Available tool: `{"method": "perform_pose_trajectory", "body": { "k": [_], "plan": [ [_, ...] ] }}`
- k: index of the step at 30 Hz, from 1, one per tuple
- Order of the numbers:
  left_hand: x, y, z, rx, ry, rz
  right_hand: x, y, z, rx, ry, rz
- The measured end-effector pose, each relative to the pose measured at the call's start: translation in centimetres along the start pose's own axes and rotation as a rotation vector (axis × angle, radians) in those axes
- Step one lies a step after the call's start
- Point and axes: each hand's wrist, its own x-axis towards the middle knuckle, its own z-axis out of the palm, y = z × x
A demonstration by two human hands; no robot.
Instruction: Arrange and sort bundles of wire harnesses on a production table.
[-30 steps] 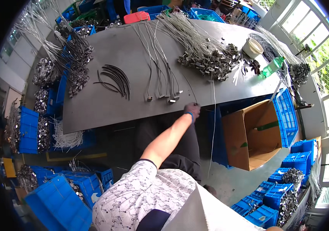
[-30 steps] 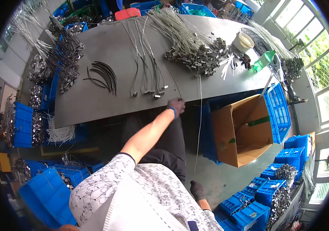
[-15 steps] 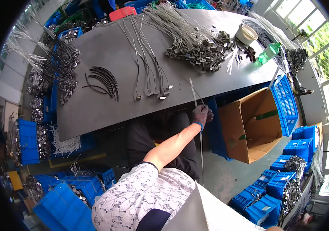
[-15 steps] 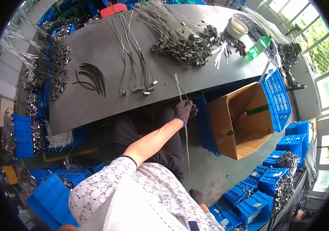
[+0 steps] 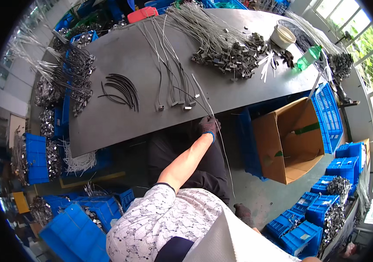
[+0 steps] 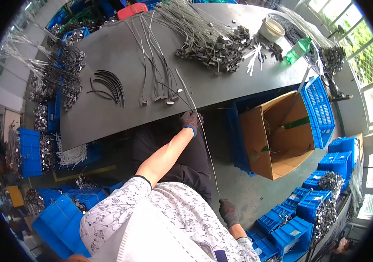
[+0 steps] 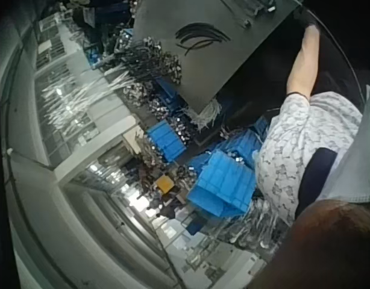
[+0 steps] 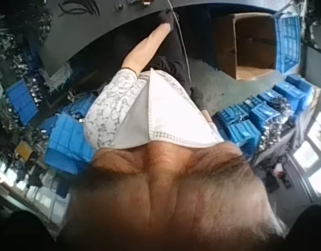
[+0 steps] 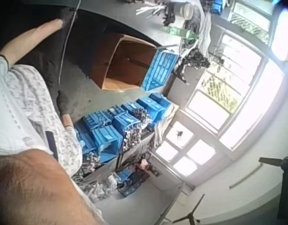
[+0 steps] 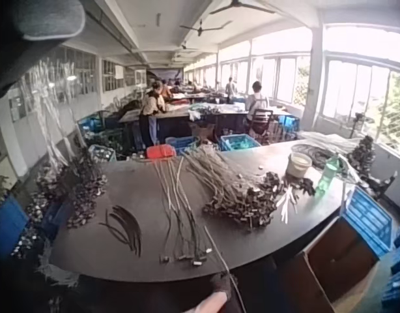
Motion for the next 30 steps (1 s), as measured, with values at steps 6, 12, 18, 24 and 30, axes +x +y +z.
{"method": "perform_pose_trajectory", "body": {
  "k": [6,12,18,24,30],
  "plan": [
    [-0.7,8.4,0.5,-0.036,0.087,0.403,-1.0,4.2,1.9,-0.115,-0.121,0.073],
    [0.6,19.7,-0.6,-0.449,-0.056,0.682,-1.3,5.8,3.6,-0.157,-0.172,0.164],
    [1.3,20.3,-2.5,-0.322,-0.033,0.613,-0.3,5.8,4.1,-0.191,-0.188,0.138],
    [2.6,16.2,-6.9,-0.211,-0.639,0.073,1.4,5.4,3.8,-0.258,-0.306,0.095],
    [-1.5,9.3,-7.7,0.332,-0.710,0.207,5.1,3.4,0.2,-0.152,-0.042,-0.083]
  ]
}}
